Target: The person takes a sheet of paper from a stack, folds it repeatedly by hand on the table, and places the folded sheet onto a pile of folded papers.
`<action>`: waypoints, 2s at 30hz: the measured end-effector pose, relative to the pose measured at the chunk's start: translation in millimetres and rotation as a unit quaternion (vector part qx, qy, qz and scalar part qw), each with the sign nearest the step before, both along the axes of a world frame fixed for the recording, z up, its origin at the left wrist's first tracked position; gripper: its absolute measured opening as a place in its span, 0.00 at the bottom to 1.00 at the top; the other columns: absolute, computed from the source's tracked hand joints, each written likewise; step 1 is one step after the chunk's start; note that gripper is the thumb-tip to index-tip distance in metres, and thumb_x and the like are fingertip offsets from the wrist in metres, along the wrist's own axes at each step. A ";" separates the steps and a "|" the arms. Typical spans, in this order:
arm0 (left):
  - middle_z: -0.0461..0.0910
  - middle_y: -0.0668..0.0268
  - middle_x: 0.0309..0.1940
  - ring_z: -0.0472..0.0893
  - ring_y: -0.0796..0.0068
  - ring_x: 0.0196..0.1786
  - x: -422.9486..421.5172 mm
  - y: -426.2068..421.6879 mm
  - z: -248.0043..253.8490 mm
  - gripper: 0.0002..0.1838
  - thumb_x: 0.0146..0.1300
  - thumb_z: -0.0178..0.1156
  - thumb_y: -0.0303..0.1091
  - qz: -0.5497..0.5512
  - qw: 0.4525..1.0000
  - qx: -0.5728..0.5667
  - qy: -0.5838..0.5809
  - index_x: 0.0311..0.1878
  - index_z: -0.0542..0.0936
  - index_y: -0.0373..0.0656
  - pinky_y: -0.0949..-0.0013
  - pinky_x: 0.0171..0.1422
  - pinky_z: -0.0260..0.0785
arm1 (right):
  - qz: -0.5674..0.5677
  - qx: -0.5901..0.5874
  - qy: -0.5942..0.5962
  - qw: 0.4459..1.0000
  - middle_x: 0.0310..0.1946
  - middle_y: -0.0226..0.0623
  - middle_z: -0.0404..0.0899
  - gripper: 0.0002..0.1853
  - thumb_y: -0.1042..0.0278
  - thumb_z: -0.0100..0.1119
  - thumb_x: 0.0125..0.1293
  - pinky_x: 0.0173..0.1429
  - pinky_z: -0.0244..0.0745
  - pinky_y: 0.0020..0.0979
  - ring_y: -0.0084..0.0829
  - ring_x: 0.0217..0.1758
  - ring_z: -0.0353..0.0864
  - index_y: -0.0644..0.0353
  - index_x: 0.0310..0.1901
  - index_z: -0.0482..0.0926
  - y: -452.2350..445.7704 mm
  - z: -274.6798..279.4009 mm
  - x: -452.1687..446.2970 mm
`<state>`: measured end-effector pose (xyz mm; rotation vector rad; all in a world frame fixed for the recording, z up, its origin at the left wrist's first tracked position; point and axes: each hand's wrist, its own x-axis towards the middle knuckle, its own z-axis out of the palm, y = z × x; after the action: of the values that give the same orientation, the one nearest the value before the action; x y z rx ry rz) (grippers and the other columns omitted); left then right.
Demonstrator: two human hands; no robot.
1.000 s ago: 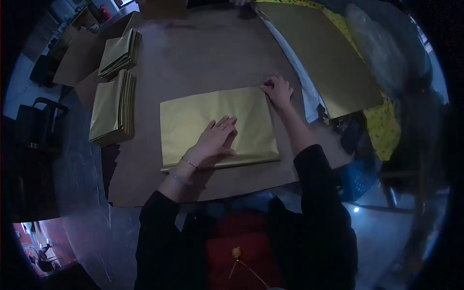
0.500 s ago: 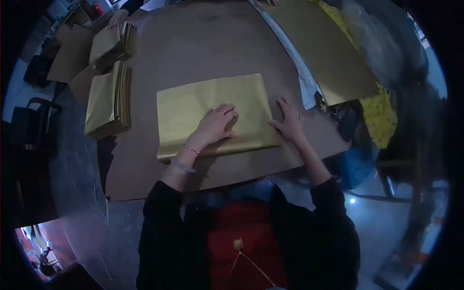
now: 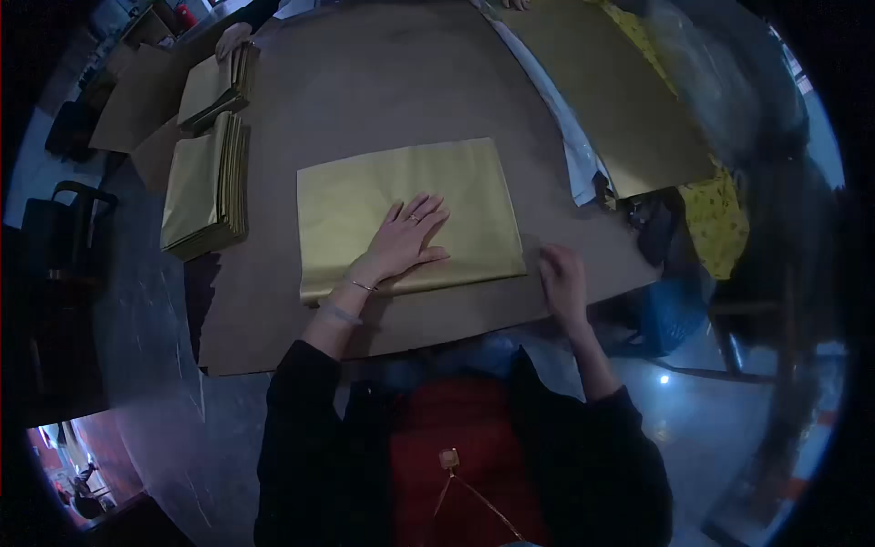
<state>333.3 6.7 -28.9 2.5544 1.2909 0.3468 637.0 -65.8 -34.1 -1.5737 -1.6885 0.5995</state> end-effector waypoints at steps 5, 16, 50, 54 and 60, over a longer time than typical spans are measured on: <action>0.56 0.65 0.70 0.52 0.61 0.74 -1.1 -0.8 -0.3 0.36 0.59 0.53 0.61 -0.003 1.000 -0.009 0.003 0.65 0.64 0.49 0.50 0.74 0.46 | 0.073 0.059 -0.146 0.985 0.59 0.38 0.71 0.14 0.71 0.54 0.63 0.67 0.57 0.41 0.39 0.63 0.68 0.58 0.51 0.77 -10.6 17.8 -19.7; 0.57 0.64 0.69 0.54 0.61 0.73 -1.0 -2.3 -3.4 0.36 0.57 0.54 0.61 0.005 1.000 0.003 -0.027 0.63 0.66 0.49 0.50 0.73 0.47 | 0.226 0.031 -0.334 0.915 0.66 0.33 0.64 0.24 0.64 0.54 0.64 0.72 0.50 0.47 0.32 0.70 0.60 0.56 0.62 0.69 -25.7 16.8 -2.6; 0.62 0.56 0.66 0.59 0.56 0.69 88.3 -54.1 -20.8 0.26 0.65 0.47 0.40 0.223 0.964 0.122 -0.073 0.65 0.65 0.42 0.49 0.70 0.49 | 0.053 0.077 -0.429 0.899 0.70 0.36 0.56 0.24 0.61 0.37 0.71 0.73 0.47 0.47 0.34 0.73 0.55 0.59 0.66 0.61 80.9 -23.9 -71.9; 0.60 0.54 0.67 0.57 0.51 0.69 53.8 -64.0 -12.5 0.28 0.65 0.48 0.44 0.299 0.948 0.095 -0.050 0.66 0.64 0.41 0.47 0.71 0.48 | 0.038 0.068 -0.397 0.914 0.71 0.33 0.55 0.24 0.59 0.34 0.72 0.74 0.45 0.46 0.31 0.73 0.54 0.56 0.67 0.60 81.0 -24.4 -71.5; 0.54 0.54 0.70 0.52 0.52 0.73 -21.7 -88.2 -8.8 0.30 0.66 0.47 0.46 0.427 0.901 0.064 0.027 0.68 0.60 0.42 0.48 0.73 0.44 | 0.032 0.062 -0.397 0.915 0.71 0.31 0.55 0.24 0.60 0.34 0.73 0.74 0.44 0.48 0.31 0.74 0.53 0.54 0.68 0.59 83.0 -28.1 -69.0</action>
<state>311.7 -81.5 -37.7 1.9329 2.4286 0.5271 568.0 17.2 -62.1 -1.7958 -2.3046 -0.1740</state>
